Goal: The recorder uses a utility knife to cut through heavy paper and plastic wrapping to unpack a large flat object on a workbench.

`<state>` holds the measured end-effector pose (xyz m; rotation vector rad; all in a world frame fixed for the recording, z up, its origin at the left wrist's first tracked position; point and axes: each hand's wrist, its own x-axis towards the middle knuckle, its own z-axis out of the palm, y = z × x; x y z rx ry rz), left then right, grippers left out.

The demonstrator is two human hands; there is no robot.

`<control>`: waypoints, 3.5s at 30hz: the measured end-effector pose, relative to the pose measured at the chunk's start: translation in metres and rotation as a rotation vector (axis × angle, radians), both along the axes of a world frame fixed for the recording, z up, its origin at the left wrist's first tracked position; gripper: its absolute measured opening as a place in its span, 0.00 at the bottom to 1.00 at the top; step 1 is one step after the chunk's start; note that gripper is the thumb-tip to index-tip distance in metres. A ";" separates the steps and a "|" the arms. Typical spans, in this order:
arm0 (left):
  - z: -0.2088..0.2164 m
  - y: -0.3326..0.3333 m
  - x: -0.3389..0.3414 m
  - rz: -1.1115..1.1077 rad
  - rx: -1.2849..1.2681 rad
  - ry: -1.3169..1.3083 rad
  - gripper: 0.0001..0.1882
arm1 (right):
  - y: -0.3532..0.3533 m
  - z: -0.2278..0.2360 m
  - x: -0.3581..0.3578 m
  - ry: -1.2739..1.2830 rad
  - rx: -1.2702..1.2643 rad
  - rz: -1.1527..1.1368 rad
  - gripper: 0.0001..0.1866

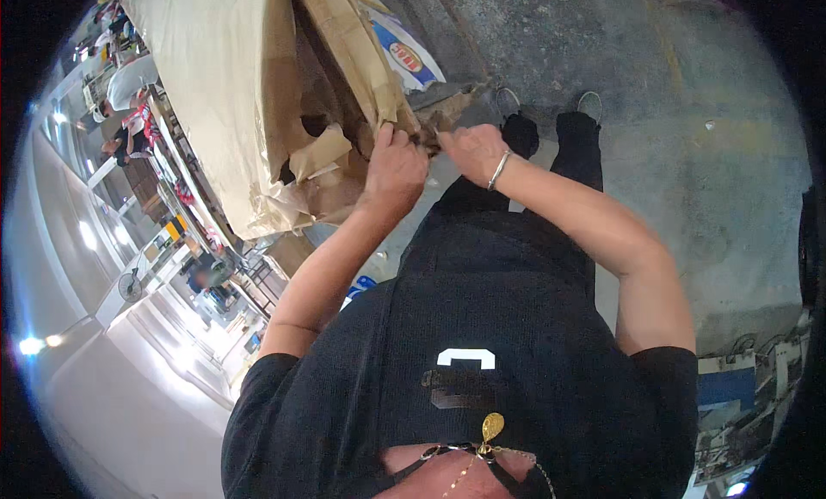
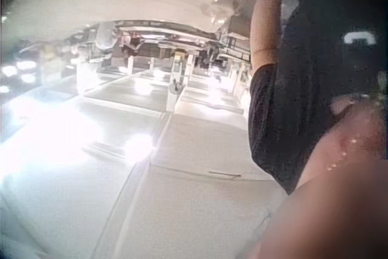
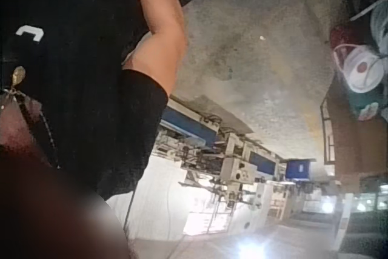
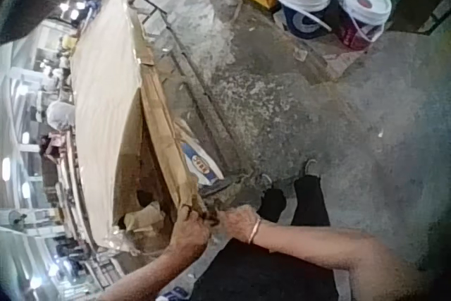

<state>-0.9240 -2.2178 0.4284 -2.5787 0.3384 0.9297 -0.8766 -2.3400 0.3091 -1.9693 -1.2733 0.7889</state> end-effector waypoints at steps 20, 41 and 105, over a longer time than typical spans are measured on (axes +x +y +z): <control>-0.030 -0.019 -0.027 0.248 0.011 -0.129 0.20 | 0.010 -0.027 0.028 -0.158 0.126 0.088 0.05; -0.070 -0.032 -0.043 0.240 -0.109 -0.164 0.13 | -0.139 -0.182 0.056 -0.266 -0.595 0.289 0.10; -0.318 -0.075 -0.069 1.458 -0.584 -0.502 0.28 | 0.031 -0.096 0.001 1.110 0.056 -0.436 0.27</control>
